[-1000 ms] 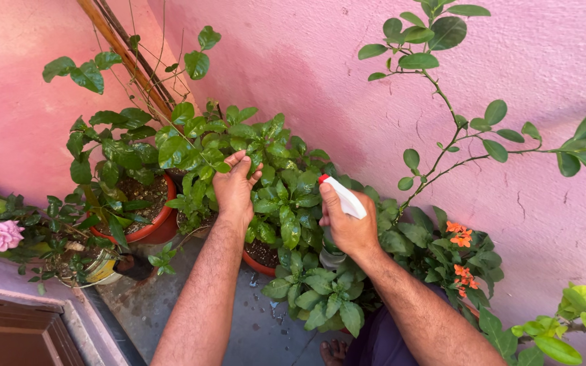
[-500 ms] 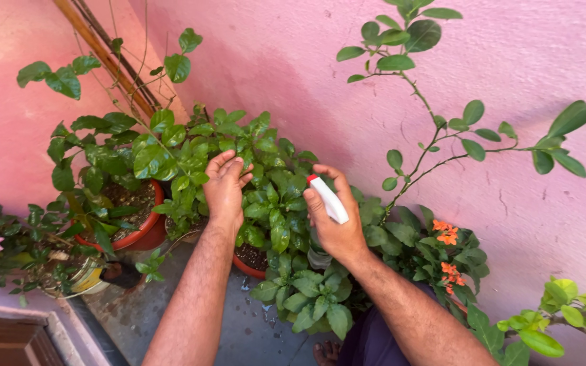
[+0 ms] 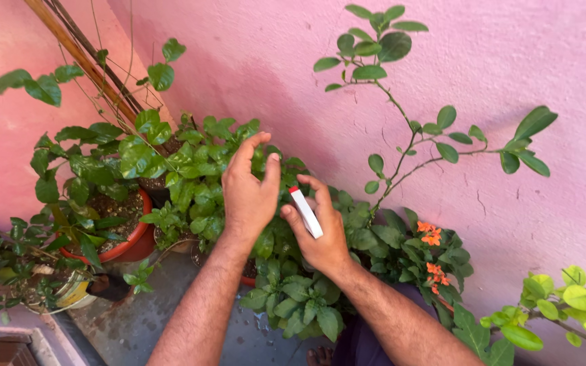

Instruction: The person sprays water from a spray bottle onto the leaves and soil of several potted plants on a balcony, using their other hand to move leaves and check different parts of the foliage.

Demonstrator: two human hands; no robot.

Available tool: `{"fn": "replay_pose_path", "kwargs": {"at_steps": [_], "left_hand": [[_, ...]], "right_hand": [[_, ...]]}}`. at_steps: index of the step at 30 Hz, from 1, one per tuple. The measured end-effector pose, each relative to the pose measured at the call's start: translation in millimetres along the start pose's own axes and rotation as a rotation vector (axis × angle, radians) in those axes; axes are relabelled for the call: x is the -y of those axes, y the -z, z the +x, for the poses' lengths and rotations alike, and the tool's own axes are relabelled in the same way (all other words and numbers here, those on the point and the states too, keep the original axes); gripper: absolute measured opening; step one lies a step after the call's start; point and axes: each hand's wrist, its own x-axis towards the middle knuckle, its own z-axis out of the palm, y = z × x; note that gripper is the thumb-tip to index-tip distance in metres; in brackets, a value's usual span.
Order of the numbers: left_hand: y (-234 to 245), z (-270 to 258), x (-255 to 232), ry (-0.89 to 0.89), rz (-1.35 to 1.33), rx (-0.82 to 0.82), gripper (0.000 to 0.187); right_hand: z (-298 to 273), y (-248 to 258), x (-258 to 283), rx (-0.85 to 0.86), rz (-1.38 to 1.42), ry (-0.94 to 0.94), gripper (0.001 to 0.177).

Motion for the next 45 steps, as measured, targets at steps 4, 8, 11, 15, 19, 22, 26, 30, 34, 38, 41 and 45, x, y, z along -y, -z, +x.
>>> {"fn": "replay_pose_path", "kwargs": {"at_steps": [4,8,11,15,19,22,26,30,34,38,41,45], "left_hand": [[9,-8,23,0.003,0.069,0.060,0.033],[35,-44,30,-0.273,0.234,0.069,0.035],[54,-76,27,-0.334,0.271,0.082,0.039],[66,-111,34,-0.220,0.140,0.029,0.040],[59,-137,31,-0.113,-0.044,0.082,0.050],[60,-151,19,-0.047,-0.295,0.292,0.073],[61,-167,16,-0.155,-0.254,0.248,0.081],[63,-180,34,-0.008,-0.232,0.202,0.064],[76,-183,52,0.244,-0.561,0.094,0.052],[109,-183,60,0.446,-0.489,0.040,0.030],[118,-181,62,0.515,-0.467,0.078,0.027],[114,-176,59,0.618,-0.318,0.162,0.032]], "right_hand": [[0,3,-3,0.026,0.076,-0.092,0.046],[3,9,-4,0.034,0.334,-0.246,0.041],[1,11,0,0.053,0.348,-0.168,0.041],[-2,2,3,0.082,0.414,-0.149,0.043],[-6,-4,14,0.063,0.364,-0.234,0.039],[-26,-16,35,0.027,0.206,-0.238,0.054],[-58,-47,59,0.139,0.262,-0.153,0.076],[-71,-57,78,0.282,-0.034,-0.042,0.110],[-79,-49,93,0.515,0.059,-0.104,0.136],[-60,-30,84,0.392,-0.186,0.204,0.096],[-40,-13,65,0.251,-0.111,-0.001,0.052],[-33,-3,49,0.207,-0.170,0.010,0.020]]}}
